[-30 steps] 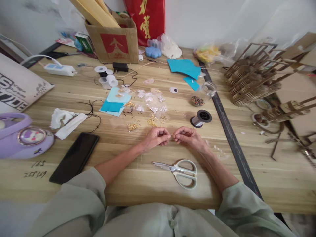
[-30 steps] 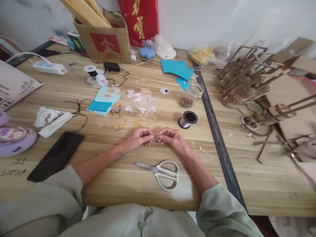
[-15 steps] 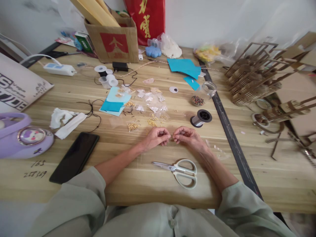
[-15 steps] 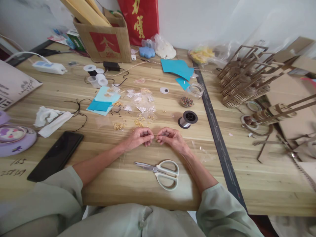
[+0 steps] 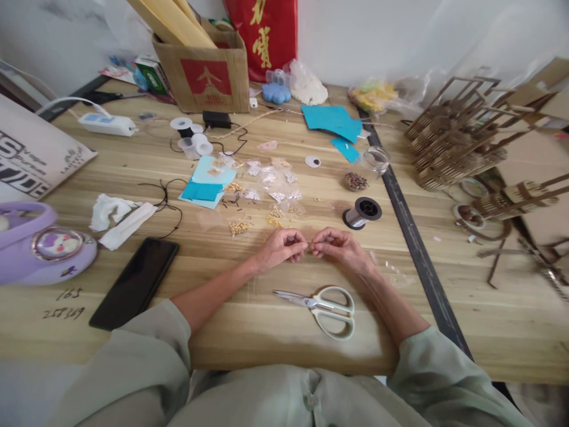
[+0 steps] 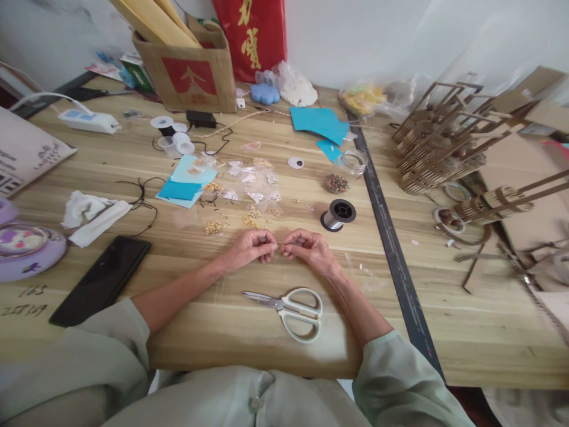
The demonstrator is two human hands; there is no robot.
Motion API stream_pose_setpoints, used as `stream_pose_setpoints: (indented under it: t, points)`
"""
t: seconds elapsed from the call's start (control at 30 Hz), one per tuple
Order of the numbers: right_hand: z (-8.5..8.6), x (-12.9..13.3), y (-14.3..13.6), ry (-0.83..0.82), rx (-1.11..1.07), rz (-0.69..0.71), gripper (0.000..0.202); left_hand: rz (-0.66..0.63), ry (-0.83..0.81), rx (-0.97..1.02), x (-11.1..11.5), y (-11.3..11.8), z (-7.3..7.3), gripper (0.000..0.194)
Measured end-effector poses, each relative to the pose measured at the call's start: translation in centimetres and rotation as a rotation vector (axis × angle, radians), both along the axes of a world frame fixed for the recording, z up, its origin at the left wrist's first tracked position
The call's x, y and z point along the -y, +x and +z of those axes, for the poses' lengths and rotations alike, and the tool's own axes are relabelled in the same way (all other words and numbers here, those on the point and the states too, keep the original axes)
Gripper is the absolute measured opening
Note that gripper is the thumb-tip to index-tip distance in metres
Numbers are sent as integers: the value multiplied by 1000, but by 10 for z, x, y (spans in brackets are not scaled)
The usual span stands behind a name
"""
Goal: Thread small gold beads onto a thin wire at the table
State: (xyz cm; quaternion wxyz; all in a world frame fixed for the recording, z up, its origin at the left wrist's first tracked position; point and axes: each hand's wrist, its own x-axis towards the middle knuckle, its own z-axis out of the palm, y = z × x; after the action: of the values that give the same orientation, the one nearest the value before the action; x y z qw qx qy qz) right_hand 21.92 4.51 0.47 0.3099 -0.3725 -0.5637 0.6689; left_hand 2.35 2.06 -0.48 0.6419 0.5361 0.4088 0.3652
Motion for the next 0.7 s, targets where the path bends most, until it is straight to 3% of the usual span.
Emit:
stream_pose_setpoints:
  t: [0.7]
  points:
    - [0,0,1,-43,-21,16,20,-6,9,-27,0,1,0,24]
